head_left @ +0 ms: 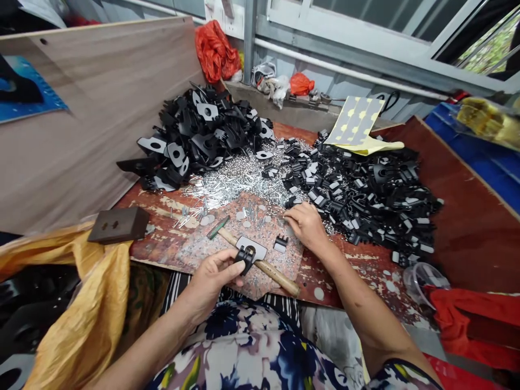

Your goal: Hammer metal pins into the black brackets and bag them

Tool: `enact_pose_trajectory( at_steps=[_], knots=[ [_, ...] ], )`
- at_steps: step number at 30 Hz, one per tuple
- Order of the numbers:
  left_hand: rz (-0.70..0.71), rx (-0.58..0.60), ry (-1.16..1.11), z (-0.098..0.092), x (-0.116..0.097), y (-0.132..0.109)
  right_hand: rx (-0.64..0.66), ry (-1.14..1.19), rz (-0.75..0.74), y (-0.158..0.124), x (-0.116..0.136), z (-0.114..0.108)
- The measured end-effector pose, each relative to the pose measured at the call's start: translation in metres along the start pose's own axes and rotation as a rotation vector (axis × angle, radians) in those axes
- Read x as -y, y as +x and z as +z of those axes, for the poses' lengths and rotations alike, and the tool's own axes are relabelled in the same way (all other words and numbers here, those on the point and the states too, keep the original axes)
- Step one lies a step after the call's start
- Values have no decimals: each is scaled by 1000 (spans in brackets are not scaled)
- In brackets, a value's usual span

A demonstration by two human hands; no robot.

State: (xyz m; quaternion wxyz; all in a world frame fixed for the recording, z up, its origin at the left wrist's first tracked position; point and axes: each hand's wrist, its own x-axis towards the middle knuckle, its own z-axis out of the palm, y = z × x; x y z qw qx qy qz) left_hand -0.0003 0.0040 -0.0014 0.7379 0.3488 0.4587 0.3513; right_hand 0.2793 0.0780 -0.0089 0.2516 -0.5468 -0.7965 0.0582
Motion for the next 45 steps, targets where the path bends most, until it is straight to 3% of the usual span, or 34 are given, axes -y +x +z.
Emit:
enact_pose_trajectory(
  at_steps=[4, 8, 11, 15, 17, 23, 28, 30, 34, 36, 40, 45],
  knots=[
    [-57, 42, -29, 7, 3, 7, -76, 645, 48, -26, 54, -1],
    [-12, 11, -22, 11, 5, 11, -34, 823, 46, -44, 95, 5],
    [55, -14, 26, 9, 2, 8, 8, 681, 43, -37, 80, 4],
    [84, -48, 82, 7, 0, 4, 19, -60, 49, 1, 25, 2],
    [85, -41, 102, 6, 1, 2, 77, -245, -1, 21, 5, 6],
    [113, -83, 104, -2, 1, -1, 178, -333, -127, 43, 2, 24],
    [112, -94, -33, -12, -1, -2, 117, -344, -105, 44, -8, 22],
    [104, -97, -109, -15, -1, -2, 28, -308, -74, 40, -6, 14],
    [114, -77, -242, -20, -1, -1, -166, 100, -84, 16, 30, -8],
    [144, -70, -294, -20, -2, 0, -132, 278, -136, 0, 60, -16],
    [153, -102, -354, -15, -6, 2, -105, 368, -218, -18, 113, -20],
    [130, -123, -353, -8, -5, 4, -98, 448, -260, -18, 136, -7]
  ],
)
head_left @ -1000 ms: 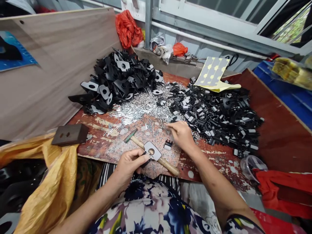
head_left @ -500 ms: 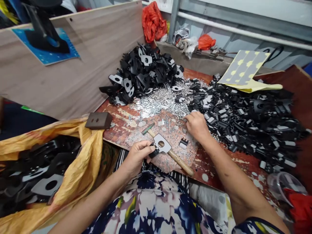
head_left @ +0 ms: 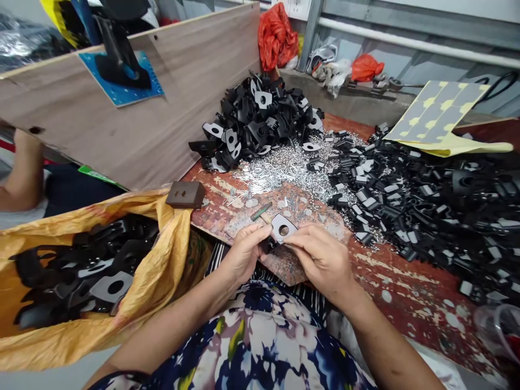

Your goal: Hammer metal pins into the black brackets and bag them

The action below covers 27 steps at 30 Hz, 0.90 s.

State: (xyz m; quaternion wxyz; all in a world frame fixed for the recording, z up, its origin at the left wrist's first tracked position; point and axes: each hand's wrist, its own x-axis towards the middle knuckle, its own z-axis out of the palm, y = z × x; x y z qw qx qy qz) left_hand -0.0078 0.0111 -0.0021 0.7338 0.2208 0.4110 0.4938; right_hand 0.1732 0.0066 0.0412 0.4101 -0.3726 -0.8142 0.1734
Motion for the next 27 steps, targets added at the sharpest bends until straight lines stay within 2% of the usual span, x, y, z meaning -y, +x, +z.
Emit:
enact_pose_trajectory(
  at_steps=[5, 10, 15, 17, 20, 23, 25, 27],
  knots=[
    [4, -15, -50, -3, 3, -3, 28, -42, -38, 3, -2, 15],
    [1, -49, -28, -1, 3, -11, 84, -266, -84, 5, 10, 15],
    [53, -155, 15, 6, 3, -9, 123, -611, -374, 12, 25, 24],
    [59, -172, 23, 8, 3, -8, 141, -654, -385, 16, 27, 29],
    [79, -181, 69, 8, 3, -12, 205, -616, -324, 19, 23, 30],
    [86, -115, 102, 1, 4, -21, 167, -511, -324, 14, 15, 29],
    [151, -67, 161, -10, 5, -29, 125, -414, -262, 7, 11, 31],
    [264, -91, 290, -25, 1, -37, 139, -280, -175, 0, 8, 35]
  ],
)
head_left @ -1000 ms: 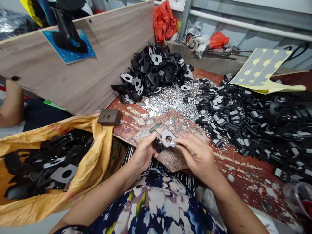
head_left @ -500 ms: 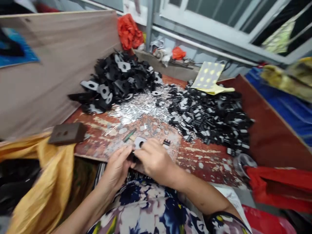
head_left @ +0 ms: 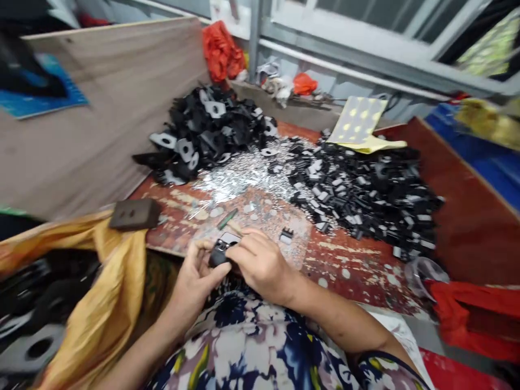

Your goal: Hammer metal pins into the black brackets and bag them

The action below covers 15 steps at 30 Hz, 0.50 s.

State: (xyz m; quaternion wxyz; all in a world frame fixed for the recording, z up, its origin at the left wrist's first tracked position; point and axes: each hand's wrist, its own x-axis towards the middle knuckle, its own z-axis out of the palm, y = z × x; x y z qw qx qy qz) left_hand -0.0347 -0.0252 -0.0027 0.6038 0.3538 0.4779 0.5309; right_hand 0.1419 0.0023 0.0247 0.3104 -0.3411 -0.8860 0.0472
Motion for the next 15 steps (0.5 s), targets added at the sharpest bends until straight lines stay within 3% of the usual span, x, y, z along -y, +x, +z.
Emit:
enact_pose_trajectory(
  at_steps=[3, 7, 10, 15],
  knots=[
    [35, -101, 253, -35, -8, -7, 116, 69, 107, -11, -6, 7],
    [-114, -215, 374, -73, -15, -13, 315, -318, 253, -25, -27, 11],
    [-63, -196, 393, -75, -2, -4, 358, -387, 269, -33, -38, 12],
    [63, -134, 537, -58, 29, 25, 338, -484, 296, -40, -44, 11]
  ],
)
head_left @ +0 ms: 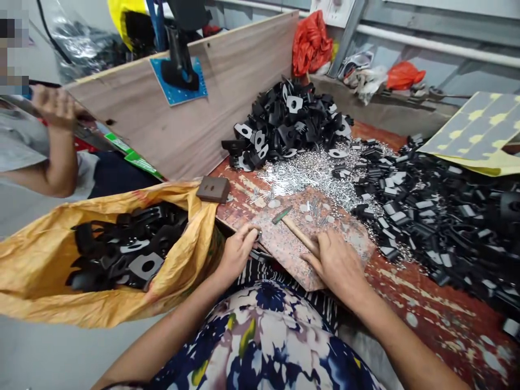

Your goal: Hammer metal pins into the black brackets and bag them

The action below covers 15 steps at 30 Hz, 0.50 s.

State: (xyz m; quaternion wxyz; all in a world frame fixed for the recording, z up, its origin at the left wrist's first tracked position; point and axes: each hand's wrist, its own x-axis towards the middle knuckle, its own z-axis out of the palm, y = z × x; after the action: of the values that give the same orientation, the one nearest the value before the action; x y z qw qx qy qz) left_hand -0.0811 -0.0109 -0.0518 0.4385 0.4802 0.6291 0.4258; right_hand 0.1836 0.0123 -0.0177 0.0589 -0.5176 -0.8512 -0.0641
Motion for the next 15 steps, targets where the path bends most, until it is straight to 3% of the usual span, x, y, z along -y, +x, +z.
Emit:
enact_pose_trajectory(
  at_steps=[7, 12, 15],
  knots=[
    [56, -35, 85, 7, 10, 7, 117, 109, 34, -4, -5, -7],
    [67, -89, 104, 9, 9, 7, -209, 306, -123, -14, -5, -45],
    [68, -124, 111, 11, 10, 7, -358, 386, -166, -19, 4, -48]
  ],
)
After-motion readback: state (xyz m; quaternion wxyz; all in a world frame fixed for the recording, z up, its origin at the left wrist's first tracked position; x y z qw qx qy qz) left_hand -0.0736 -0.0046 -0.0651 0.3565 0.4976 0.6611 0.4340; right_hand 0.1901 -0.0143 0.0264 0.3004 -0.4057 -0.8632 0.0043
